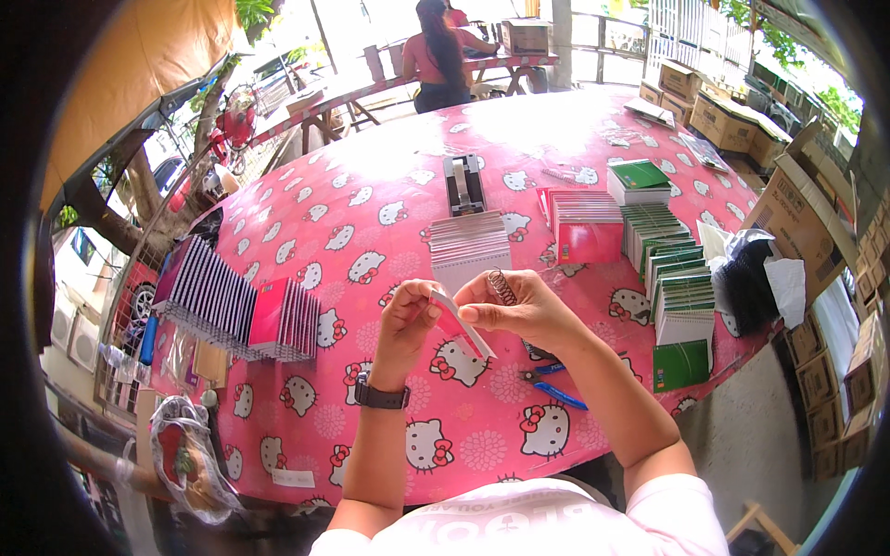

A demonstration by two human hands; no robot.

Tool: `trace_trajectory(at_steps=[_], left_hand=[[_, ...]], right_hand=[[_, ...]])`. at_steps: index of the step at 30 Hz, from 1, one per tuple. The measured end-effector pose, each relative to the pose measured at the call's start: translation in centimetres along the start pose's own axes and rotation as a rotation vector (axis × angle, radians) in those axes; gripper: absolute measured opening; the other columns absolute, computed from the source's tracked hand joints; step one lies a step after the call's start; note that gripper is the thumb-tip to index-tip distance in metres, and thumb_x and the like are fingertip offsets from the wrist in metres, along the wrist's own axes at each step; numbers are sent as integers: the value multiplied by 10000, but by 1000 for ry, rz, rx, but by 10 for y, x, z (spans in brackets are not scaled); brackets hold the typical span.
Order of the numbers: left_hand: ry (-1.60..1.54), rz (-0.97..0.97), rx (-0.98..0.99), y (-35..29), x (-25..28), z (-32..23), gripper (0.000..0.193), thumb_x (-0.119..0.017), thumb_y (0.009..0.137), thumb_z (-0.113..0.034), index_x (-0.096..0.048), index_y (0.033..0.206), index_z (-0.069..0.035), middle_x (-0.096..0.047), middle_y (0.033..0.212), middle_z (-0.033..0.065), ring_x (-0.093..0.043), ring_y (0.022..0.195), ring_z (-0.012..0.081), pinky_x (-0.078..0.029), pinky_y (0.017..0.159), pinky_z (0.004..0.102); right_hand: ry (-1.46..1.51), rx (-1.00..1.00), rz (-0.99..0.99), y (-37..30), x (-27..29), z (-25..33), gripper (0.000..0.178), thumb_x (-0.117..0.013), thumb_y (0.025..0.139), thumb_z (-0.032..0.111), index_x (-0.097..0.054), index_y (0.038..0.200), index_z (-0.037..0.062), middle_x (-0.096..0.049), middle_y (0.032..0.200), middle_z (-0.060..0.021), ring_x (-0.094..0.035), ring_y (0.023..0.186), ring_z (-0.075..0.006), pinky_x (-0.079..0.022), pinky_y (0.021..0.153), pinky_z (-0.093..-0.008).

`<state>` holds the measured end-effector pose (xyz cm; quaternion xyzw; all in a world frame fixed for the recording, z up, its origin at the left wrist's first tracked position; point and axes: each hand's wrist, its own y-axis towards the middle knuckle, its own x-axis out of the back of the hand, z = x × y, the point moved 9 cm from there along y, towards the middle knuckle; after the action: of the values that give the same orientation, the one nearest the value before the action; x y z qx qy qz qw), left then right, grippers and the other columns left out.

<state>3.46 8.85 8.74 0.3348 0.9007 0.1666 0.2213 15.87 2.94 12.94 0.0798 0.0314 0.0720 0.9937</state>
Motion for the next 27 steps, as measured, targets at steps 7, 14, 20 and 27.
trace_trajectory(at_steps=[7, 14, 20, 27], left_hand=[[352, -141, -57, -2, 5, -9, 166, -607, 873, 27, -542, 1013, -36, -573, 965, 5, -527, 908, 81, -432, 826, 224], [127, -73, -33, -1, -4, -11, 163, -609, 875, 19, -540, 1009, -44, -557, 1010, 13, -520, 943, 93, -425, 845, 238], [202, -103, -172, -5, -7, -26, 167, -598, 876, 23, -548, 1013, -58, -534, 1102, 39, -504, 1022, 105, -419, 877, 246], [610, -37, -258, -6, -29, -33, 179, -615, 846, 24, -563, 1007, -38, -606, 1077, 110, -586, 997, 224, -506, 803, 330]], right_hand=[[-213, -1, -111, -3, 9, 3, 239, -725, 811, 186, -658, 960, 12, -588, 746, 49, -493, 621, -2, -381, 542, -178], [366, -34, -30, 1, 9, -21, 246, -691, 850, 207, -633, 982, 8, -619, 814, -3, -566, 675, -38, -443, 567, -206], [632, -235, -96, 4, 11, -51, 195, -636, 885, 185, -602, 1007, 36, -652, 894, -54, -656, 769, -125, -549, 669, -275], [508, -275, -105, 12, 50, -79, 106, -660, 871, 158, -621, 915, 70, -646, 809, -11, -634, 676, -82, -521, 572, -213]])
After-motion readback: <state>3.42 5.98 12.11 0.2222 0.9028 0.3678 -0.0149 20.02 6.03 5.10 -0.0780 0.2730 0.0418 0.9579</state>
